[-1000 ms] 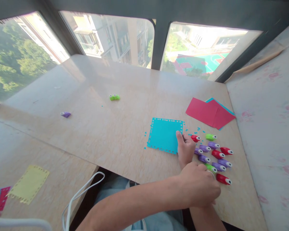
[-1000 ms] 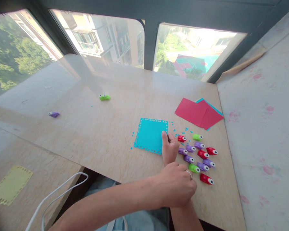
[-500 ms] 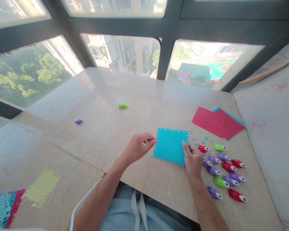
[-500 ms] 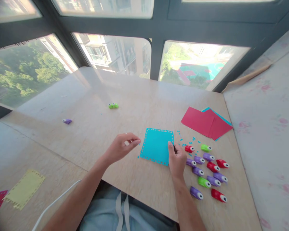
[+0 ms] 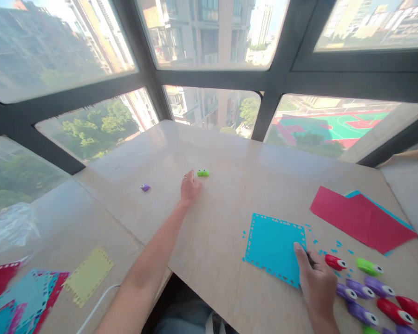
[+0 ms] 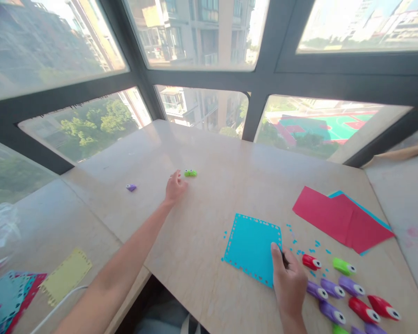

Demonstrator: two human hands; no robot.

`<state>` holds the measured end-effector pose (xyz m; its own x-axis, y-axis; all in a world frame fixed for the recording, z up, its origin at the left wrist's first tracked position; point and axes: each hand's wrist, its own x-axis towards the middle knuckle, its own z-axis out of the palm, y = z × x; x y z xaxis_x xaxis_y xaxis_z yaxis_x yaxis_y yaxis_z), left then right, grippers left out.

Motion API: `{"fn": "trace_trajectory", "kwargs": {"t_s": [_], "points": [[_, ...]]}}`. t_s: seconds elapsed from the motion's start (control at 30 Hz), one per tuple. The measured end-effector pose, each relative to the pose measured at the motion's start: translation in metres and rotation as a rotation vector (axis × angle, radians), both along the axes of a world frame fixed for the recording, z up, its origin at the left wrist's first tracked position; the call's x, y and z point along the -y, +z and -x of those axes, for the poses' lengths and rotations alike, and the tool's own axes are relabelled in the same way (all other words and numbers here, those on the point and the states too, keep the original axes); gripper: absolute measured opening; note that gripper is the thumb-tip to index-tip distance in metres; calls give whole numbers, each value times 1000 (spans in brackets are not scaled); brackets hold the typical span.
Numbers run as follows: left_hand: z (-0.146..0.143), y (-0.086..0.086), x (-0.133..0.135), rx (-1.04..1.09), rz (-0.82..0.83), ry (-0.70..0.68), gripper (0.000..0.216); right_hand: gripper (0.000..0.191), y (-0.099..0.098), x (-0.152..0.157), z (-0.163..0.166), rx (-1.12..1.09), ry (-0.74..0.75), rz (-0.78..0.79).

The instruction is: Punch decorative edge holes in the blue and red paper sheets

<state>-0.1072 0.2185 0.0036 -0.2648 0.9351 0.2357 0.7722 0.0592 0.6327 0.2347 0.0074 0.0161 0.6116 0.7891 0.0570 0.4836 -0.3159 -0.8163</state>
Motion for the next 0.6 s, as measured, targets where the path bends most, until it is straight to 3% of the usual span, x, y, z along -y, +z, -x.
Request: {"fn": "trace_trajectory", "kwargs": {"t_s": [0.13, 0.27, 0.43, 0.6], "points": [[2, -1, -24, -176, -4, -152, 55, 49, 0, 0, 0, 5, 2, -4], [3, -1, -30, -191, 5, -174, 36, 50, 0, 0, 1, 1, 11, -19], [10, 5, -17, -191, 19, -175, 29, 50, -3, -1, 1, 12, 18, -40], [7, 15, 15, -269, 42, -193, 31, 50, -2, -1, 2, -13, 23, -49]]}}
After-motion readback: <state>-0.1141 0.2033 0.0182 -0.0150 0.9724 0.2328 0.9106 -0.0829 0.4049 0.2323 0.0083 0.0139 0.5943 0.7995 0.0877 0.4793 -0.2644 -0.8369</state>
